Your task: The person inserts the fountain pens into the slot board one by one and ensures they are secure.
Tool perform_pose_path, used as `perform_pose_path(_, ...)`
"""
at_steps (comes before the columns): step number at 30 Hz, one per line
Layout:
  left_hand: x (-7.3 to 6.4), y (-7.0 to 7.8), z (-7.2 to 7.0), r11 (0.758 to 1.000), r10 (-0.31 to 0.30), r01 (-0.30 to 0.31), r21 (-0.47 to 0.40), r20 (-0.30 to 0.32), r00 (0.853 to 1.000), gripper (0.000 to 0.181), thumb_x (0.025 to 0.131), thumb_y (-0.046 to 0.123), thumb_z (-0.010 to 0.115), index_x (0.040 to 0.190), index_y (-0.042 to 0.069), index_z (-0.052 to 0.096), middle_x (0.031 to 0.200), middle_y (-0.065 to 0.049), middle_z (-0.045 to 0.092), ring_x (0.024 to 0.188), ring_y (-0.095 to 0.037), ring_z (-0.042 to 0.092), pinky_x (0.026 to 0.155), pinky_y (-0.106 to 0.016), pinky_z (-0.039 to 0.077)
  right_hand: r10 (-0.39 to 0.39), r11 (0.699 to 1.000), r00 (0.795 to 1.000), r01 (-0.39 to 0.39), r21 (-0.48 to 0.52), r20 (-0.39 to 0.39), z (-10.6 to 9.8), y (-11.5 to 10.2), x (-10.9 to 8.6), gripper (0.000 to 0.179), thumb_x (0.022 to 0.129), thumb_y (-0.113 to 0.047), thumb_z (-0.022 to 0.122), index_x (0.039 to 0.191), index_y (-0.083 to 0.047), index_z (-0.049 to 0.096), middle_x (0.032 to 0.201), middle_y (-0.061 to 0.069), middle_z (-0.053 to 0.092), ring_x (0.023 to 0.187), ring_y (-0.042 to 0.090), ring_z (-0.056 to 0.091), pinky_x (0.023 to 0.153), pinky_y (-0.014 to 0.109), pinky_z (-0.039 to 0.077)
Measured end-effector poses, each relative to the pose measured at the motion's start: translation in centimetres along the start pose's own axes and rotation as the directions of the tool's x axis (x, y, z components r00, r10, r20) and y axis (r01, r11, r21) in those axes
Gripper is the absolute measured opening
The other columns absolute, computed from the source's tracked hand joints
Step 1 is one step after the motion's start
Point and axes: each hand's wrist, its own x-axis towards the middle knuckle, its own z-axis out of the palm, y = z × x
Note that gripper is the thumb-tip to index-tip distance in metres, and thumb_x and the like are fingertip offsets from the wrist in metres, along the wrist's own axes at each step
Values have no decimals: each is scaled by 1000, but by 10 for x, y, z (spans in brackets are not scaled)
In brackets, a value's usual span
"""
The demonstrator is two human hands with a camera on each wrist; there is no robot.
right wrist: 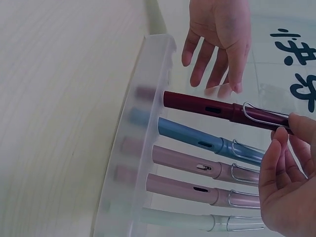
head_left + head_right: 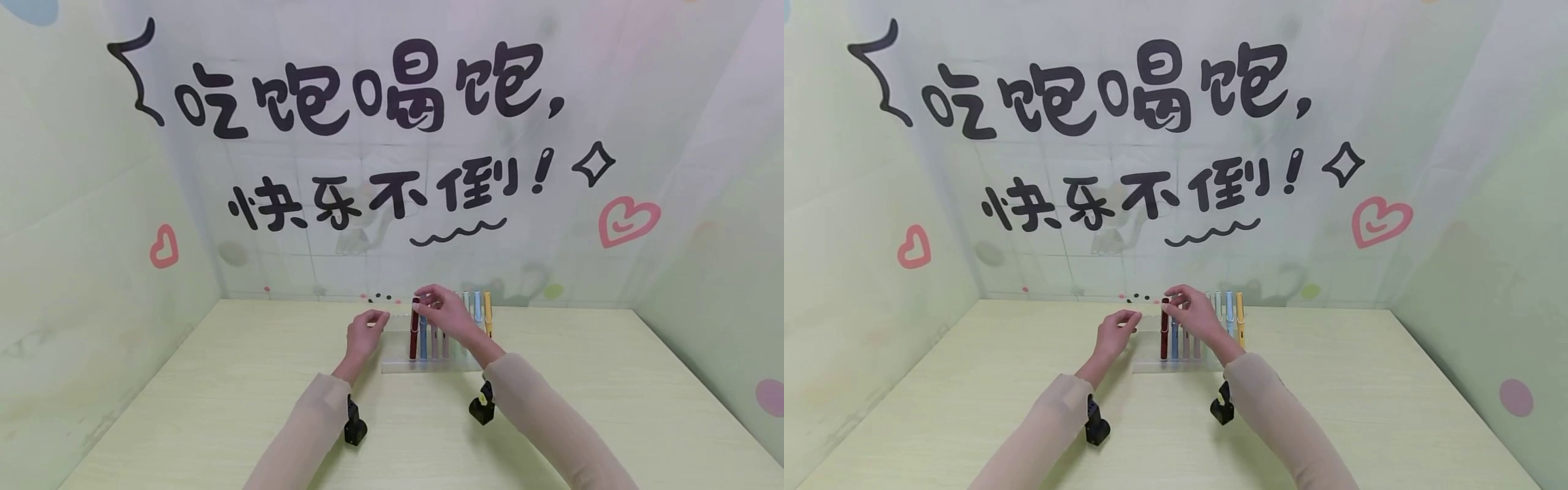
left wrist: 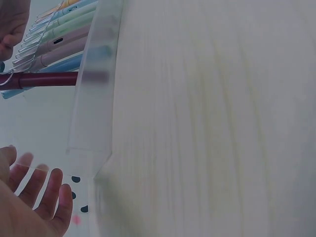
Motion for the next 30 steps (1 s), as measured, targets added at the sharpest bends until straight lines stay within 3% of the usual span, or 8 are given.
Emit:
perform_pose_path(4, 0, 0, 0, 1000, 8, -8, 2, -2, 1000, 25, 88, 24, 56, 96, 2, 64, 92, -10, 62, 83, -24, 58, 72, -35, 47, 3, 1000, 1000, -3, -22, -30, 2, 1, 2, 24, 84, -15, 61, 106, -6, 57, 90, 7, 58, 77, 27, 57, 62, 39, 50)
perform_pose_path(8, -1, 0, 0, 1000, 12, -12, 3, -2, 1000, 25, 88, 24, 56, 96, 2, 64, 91, -10, 62, 83, -24, 58, 71, -35, 47, -26, 993, 997, 18, -117, -66, 4, 5, 5, 22, 84, -15, 61, 105, -8, 58, 87, 4, 58, 73, 21, 56, 58, 31, 49)
perform_pose_path(16, -1, 1, 0, 1000, 17, -17, 3, 1, 1000, 25, 88, 24, 55, 96, 2, 64, 91, -10, 62, 81, -23, 58, 69, -34, 47, -165, 936, 984, 134, -326, -70, 7, 16, 10, 27, 83, -13, 62, 109, -8, 58, 71, -2, 55, 59, 13, 50, 49, 26, 44)
perform_pose_path(22, -1, 0, 0, 1000, 16, -16, 0, 1, 1000, 26, 88, 26, 55, 96, 3, 65, 91, -9, 62, 77, -21, 59, 67, -33, 47, -187, 916, 980, 148, -372, -69, 10, 18, 11, 31, 83, -13, 62, 113, -7, 57, 68, -2, 55, 57, 12, 50, 50, 24, 43)
perform_pose_path(30, -1, 0, -1, 1000, 19, -19, -1, 7, 1000, 27, 88, 26, 55, 96, 2, 64, 92, -10, 62, 76, -21, 59, 67, -32, 48, -169, 916, 983, 127, -380, -78, 13, 16, 11, 31, 84, -15, 62, 114, -9, 57, 66, -2, 54, 56, 13, 48, 49, 25, 42)
